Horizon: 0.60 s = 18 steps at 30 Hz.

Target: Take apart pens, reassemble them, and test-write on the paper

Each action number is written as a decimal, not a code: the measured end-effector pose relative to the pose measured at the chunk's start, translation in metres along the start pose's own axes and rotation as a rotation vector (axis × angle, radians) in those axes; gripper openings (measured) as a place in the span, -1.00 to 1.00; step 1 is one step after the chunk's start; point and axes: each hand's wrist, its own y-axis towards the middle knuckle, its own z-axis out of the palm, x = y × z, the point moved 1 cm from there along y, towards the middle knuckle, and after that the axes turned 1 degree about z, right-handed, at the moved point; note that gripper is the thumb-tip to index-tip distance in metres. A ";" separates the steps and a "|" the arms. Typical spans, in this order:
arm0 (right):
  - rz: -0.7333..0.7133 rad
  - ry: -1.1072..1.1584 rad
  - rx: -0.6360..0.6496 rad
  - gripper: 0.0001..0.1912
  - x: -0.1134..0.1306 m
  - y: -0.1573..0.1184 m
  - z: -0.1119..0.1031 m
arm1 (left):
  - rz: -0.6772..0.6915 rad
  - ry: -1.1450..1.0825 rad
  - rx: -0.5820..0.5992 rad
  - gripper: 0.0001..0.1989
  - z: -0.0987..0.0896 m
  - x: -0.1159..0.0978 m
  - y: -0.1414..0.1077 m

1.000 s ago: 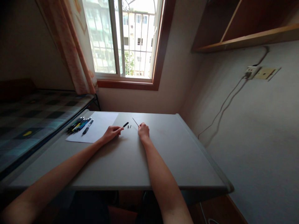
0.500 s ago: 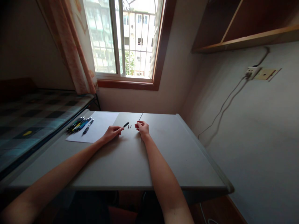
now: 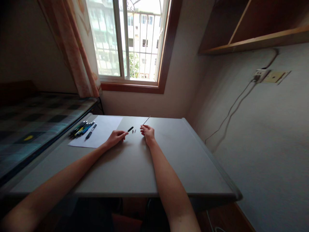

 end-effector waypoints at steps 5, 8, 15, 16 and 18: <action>-0.154 0.063 -0.036 -0.59 0.008 -0.004 0.002 | 0.179 0.191 -0.218 -0.71 0.000 -0.001 -0.001; -0.226 0.100 -0.057 -0.64 0.015 -0.007 0.005 | 0.311 0.344 -0.342 -0.77 -0.001 -0.006 -0.003; -0.237 0.091 -0.075 -0.75 0.018 -0.010 0.010 | 0.350 0.544 -0.469 -0.85 -0.005 -0.003 -0.003; -0.245 0.073 -0.079 -0.75 0.017 -0.010 0.010 | 0.352 0.547 -0.468 -0.85 -0.005 -0.002 -0.003; -0.259 0.039 -0.084 -0.75 0.016 -0.008 0.009 | 0.359 0.544 -0.456 -0.85 -0.005 0.000 -0.003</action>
